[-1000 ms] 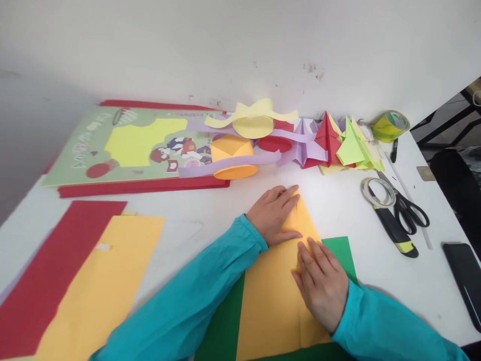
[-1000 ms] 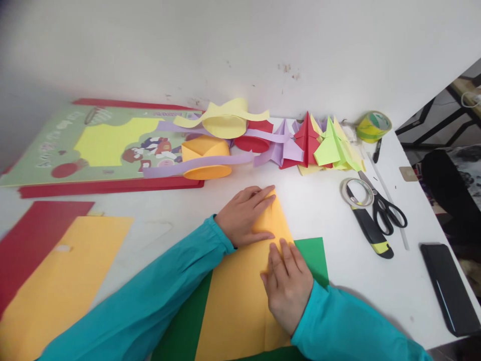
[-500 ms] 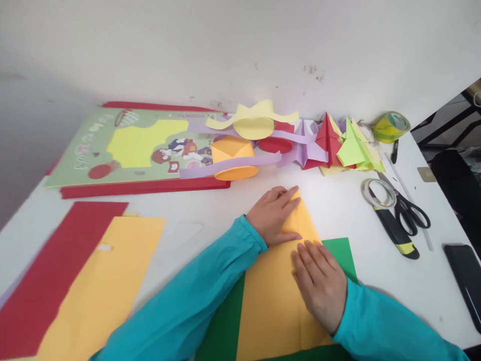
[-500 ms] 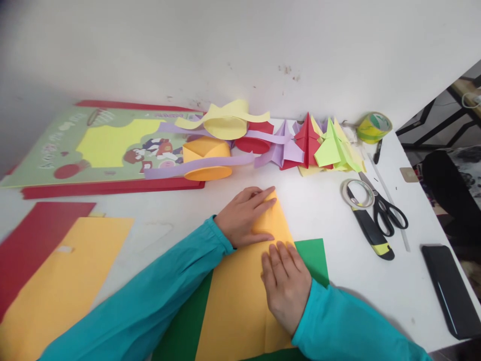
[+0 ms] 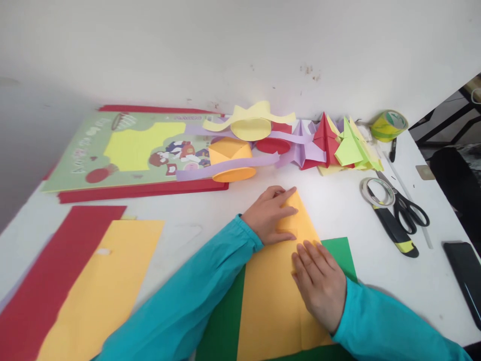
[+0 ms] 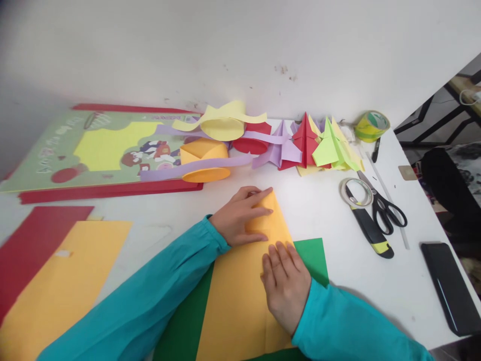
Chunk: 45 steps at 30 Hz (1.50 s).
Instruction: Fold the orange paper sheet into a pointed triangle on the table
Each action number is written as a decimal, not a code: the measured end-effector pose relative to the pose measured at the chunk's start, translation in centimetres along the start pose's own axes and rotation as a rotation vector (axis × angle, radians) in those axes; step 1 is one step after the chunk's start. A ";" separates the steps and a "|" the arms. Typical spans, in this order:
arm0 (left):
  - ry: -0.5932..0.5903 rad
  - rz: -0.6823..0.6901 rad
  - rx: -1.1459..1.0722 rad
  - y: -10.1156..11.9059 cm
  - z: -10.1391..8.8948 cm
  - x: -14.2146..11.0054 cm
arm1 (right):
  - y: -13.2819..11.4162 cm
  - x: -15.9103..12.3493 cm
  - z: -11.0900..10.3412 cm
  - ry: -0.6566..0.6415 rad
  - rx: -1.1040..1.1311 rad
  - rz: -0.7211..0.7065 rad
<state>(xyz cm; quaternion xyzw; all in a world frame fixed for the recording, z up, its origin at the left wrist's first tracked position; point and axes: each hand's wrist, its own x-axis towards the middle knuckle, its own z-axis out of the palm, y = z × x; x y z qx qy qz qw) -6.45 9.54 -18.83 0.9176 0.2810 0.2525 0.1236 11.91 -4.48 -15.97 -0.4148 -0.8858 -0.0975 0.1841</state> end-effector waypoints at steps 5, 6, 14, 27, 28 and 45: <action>0.003 -0.003 -0.040 0.0 -0.1 0.0 | 0.0 0.0 -0.1 0.003 0.006 0.004; 0.000 -0.010 -0.045 0.0 -0.2 0.0 | 0.0 0.0 -0.1 0.004 0.006 0.005; -0.010 -0.028 -0.089 0.2 -0.5 0.2 | 0.0 0.0 -0.1 0.000 0.005 0.004; -0.020 -0.108 0.061 2.0 -0.7 0.9 | 0.1 0.0 -0.2 0.008 -0.009 -0.033; -0.017 -0.104 0.062 2.1 -0.7 0.9 | 0.0 0.0 -0.3 0.014 -0.006 -0.036; -0.026 -0.122 0.044 1.9 -0.4 0.8 | 0.0 0.0 -0.5 0.069 0.012 -0.040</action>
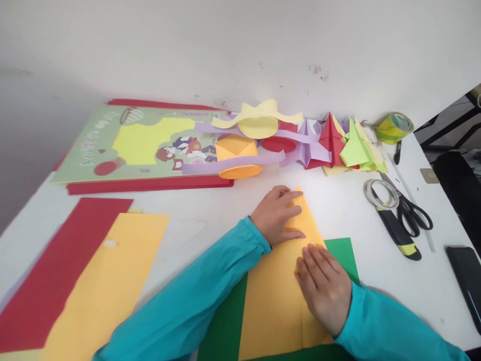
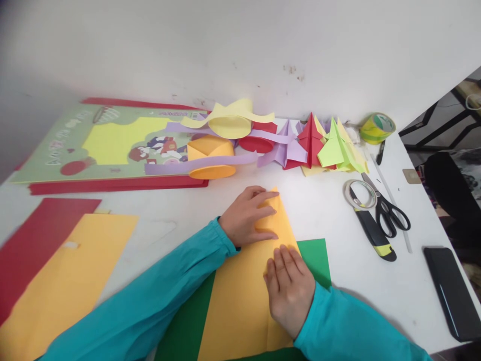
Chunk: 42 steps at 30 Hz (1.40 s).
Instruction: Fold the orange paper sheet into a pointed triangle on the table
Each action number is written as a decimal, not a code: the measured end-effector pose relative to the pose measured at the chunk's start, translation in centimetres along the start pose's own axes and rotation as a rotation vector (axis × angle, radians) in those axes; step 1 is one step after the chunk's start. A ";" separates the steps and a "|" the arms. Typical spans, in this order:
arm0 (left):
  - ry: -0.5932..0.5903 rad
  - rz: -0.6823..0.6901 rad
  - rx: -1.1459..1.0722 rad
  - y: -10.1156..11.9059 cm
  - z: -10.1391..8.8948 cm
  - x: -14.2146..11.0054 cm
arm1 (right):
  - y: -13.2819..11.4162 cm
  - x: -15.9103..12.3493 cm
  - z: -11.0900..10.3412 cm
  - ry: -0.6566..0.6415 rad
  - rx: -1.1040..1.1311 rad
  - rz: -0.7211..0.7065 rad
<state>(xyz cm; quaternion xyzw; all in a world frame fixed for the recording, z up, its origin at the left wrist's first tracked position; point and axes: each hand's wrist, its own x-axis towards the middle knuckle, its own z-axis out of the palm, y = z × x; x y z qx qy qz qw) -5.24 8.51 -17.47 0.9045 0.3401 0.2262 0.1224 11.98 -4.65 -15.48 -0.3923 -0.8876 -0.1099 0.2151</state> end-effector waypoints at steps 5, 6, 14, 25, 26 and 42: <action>0.051 0.017 0.021 0.0 0.2 -0.3 | -0.1 0.1 0.0 -0.006 0.002 -0.006; 0.055 0.018 0.024 0.1 0.3 -0.3 | -0.1 0.1 0.0 -0.005 0.003 -0.009; 0.013 0.029 0.046 0.1 0.2 -0.5 | 0.0 0.2 -0.1 -0.012 -0.008 0.007; -0.046 0.002 0.062 0.2 -0.2 -0.2 | -0.1 0.2 -0.1 -0.006 -0.002 0.011; -0.048 -0.009 0.067 0.2 -0.2 -0.2 | -0.1 0.1 -0.1 -0.004 -0.005 0.012; -0.084 -0.001 0.130 0.0 -0.2 -0.2 | -0.1 0.1 0.0 0.000 0.007 0.009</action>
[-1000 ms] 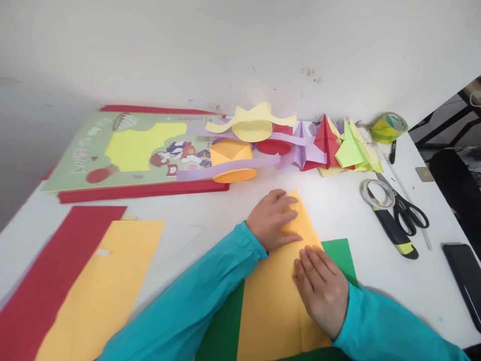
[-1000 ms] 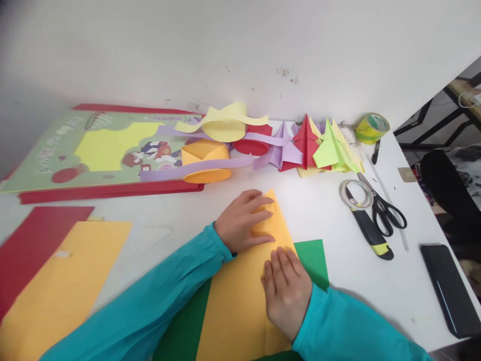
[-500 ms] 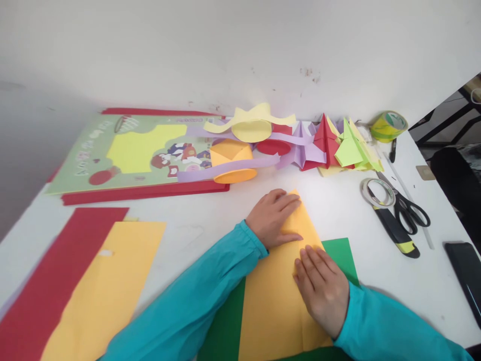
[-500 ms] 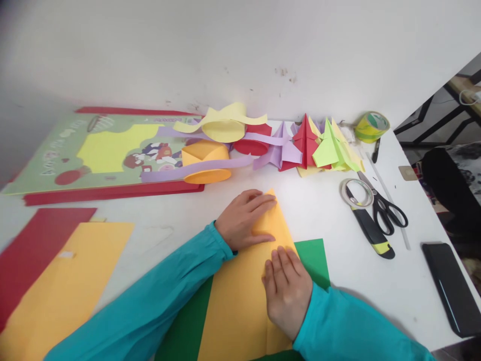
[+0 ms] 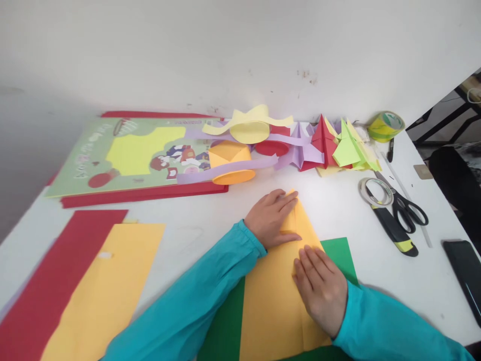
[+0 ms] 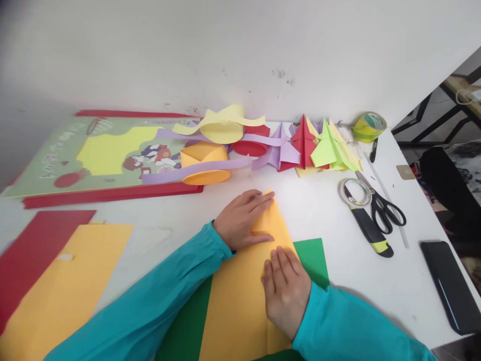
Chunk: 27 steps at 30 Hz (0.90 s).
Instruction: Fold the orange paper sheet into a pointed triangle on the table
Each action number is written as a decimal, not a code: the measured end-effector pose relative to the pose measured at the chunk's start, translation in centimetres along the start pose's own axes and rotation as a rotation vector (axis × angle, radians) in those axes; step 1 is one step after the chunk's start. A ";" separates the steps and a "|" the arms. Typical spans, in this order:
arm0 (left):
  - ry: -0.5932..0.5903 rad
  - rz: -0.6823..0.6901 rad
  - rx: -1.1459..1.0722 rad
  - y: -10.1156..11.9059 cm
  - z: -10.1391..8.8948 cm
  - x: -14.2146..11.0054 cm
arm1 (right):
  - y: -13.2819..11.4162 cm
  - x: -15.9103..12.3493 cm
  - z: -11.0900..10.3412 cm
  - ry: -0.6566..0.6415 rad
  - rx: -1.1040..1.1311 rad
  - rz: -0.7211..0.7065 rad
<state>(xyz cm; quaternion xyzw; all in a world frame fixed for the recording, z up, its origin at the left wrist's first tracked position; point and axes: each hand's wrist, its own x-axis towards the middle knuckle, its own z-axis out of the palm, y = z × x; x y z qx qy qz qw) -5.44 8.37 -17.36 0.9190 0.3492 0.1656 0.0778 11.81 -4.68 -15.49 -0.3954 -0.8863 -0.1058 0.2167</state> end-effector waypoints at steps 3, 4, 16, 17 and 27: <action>-0.009 -0.013 0.017 0.0 0.0 0.0 | 0.0 -0.1 0.0 0.001 0.003 0.001; -0.016 -0.018 0.027 0.0 0.0 0.0 | 0.0 -0.1 0.0 0.000 0.002 -0.001; -0.065 -0.014 0.064 0.0 -0.1 0.1 | 0.0 -0.2 0.2 0.001 -0.020 0.009; -0.068 -0.018 0.062 0.1 -0.1 0.1 | 0.0 -0.2 0.2 -0.001 -0.018 0.008; -0.075 -0.028 0.053 0.2 -0.3 0.2 | -0.1 -0.3 0.2 -0.015 -0.010 0.005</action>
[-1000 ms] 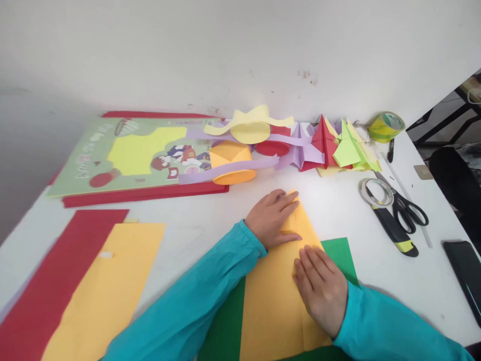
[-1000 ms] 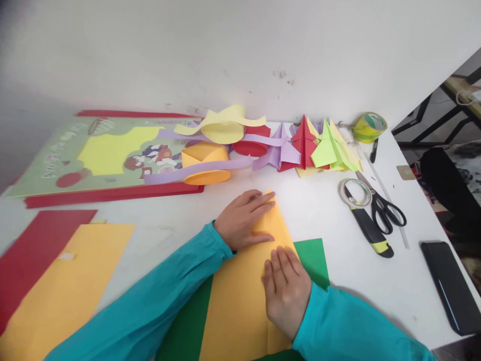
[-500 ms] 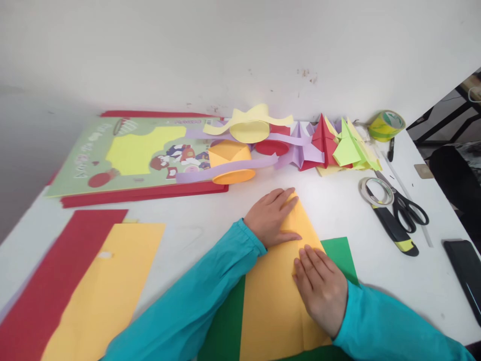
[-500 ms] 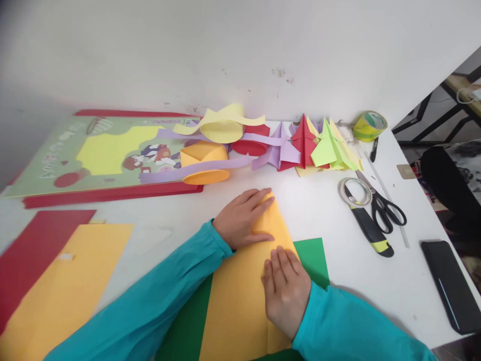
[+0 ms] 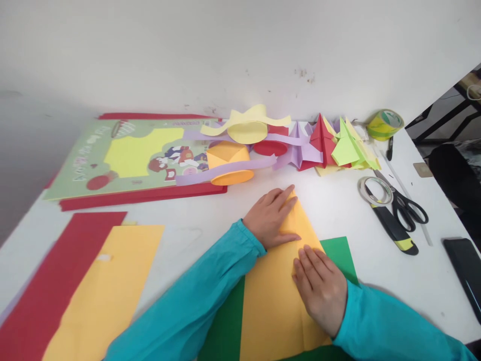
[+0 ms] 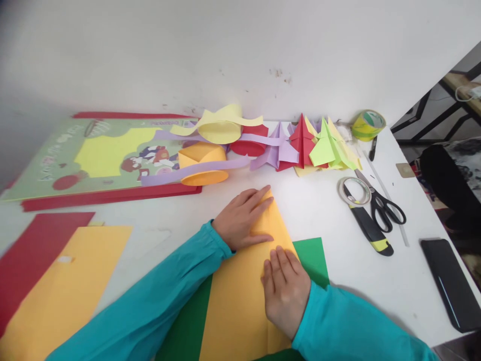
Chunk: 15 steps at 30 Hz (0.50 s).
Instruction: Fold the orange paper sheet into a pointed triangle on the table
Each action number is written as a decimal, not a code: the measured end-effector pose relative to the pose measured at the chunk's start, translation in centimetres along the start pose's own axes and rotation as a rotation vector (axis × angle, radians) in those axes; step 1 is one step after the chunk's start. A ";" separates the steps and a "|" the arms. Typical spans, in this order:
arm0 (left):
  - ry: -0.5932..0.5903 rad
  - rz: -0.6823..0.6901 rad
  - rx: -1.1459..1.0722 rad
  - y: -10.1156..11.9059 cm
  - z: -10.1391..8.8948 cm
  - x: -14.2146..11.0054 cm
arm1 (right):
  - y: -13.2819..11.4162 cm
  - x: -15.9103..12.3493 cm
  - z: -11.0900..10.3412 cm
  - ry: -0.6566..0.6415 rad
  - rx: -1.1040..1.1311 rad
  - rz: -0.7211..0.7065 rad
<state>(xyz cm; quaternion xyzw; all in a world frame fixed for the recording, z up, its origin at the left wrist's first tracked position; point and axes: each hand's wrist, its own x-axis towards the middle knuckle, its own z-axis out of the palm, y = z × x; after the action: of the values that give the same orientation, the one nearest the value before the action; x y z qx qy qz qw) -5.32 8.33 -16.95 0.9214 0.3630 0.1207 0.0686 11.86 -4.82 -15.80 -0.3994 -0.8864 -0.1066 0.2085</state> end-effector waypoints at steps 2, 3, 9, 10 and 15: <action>-0.006 -0.001 -0.006 0.0 0.0 0.1 | 0.0 0.0 0.0 0.001 0.002 -0.002; -0.009 -0.006 -0.005 0.0 -0.1 0.1 | 0.0 0.0 0.0 0.000 0.002 -0.003; -0.019 -0.037 0.006 0.1 -0.3 0.3 | 0.0 0.0 0.0 -0.009 -0.009 -0.001; -0.021 -0.037 0.009 0.1 -0.3 0.4 | 0.0 0.0 0.0 -0.007 -0.011 -0.004; -0.035 -0.036 0.010 0.1 -0.4 0.3 | 0.0 -0.1 0.1 0.005 -0.016 -0.006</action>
<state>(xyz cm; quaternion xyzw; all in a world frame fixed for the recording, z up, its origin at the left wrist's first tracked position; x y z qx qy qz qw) -5.18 8.46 -16.52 0.9171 0.3788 0.1015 0.0725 11.86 -4.85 -15.91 -0.3983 -0.8861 -0.1152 0.2073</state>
